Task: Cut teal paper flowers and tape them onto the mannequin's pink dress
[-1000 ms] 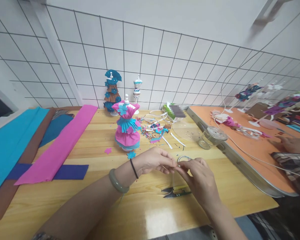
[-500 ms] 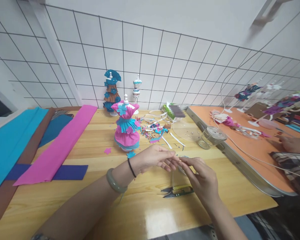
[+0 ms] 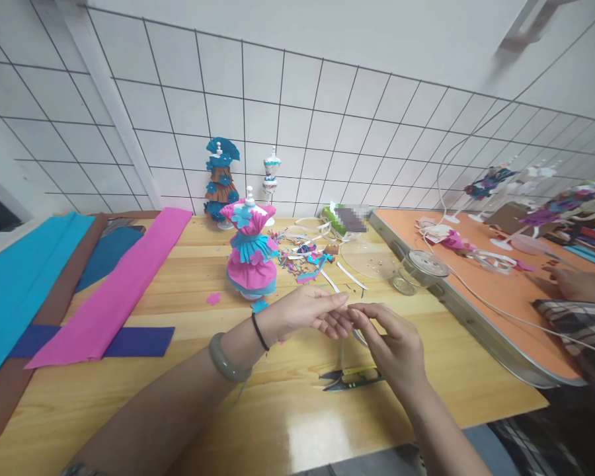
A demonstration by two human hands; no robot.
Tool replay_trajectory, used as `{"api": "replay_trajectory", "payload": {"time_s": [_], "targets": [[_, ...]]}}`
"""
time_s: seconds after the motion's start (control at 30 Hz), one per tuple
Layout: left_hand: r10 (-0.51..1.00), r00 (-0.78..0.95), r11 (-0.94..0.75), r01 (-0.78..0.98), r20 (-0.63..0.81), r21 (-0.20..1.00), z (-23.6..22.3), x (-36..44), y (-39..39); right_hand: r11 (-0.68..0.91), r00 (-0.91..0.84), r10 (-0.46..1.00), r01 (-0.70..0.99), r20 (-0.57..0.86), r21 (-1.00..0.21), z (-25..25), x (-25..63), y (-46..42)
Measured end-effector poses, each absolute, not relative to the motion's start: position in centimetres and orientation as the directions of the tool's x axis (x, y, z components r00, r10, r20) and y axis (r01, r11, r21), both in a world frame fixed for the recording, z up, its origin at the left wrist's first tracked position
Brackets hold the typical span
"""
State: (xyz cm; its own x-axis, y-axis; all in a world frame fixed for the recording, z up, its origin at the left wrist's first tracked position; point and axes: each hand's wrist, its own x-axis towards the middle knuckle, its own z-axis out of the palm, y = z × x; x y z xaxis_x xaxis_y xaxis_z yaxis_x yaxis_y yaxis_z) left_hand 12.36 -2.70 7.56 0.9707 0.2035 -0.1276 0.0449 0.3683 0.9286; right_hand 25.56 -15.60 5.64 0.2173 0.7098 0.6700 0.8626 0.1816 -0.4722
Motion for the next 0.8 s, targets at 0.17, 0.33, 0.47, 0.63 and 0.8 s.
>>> {"api": "replay_trajectory", "payload": {"time_s": [0.17, 0.33, 0.47, 0.63, 0.8], "targets": [[0.247, 0.955, 0.411, 0.051, -0.165, 0.91, 7.7, 12.4, -2.7, 0.204, 0.227, 0.726, 0.83, 0.649, -0.518, 5.8, 25.5, -15.5], [0.215, 0.968, 0.35, 0.044, -0.127, 0.936, 7.2, 12.5, -2.9, 0.16, 0.299, 0.725, 0.803, 0.621, -0.574, 6.2, 24.9, -15.4], [0.193, 0.97, 0.341, 0.074, -0.147, 0.937, 7.2, 12.6, -3.2, 0.106, 0.401, 0.738, 0.725, 0.543, -0.68, 6.1, 24.6, -15.0], [0.214, 0.961, 0.372, 0.087, -0.177, 0.924, 7.9, 12.4, -3.0, 0.112, 0.457, 0.775, 0.579, 0.435, -0.808, 5.4, 25.1, -14.9], [0.242, 0.952, 0.429, 0.068, -0.187, 0.901, 8.3, 12.2, -2.8, 0.146, 0.436, 0.78, 0.572, 0.45, -0.807, 5.3, 25.5, -15.2]]}}
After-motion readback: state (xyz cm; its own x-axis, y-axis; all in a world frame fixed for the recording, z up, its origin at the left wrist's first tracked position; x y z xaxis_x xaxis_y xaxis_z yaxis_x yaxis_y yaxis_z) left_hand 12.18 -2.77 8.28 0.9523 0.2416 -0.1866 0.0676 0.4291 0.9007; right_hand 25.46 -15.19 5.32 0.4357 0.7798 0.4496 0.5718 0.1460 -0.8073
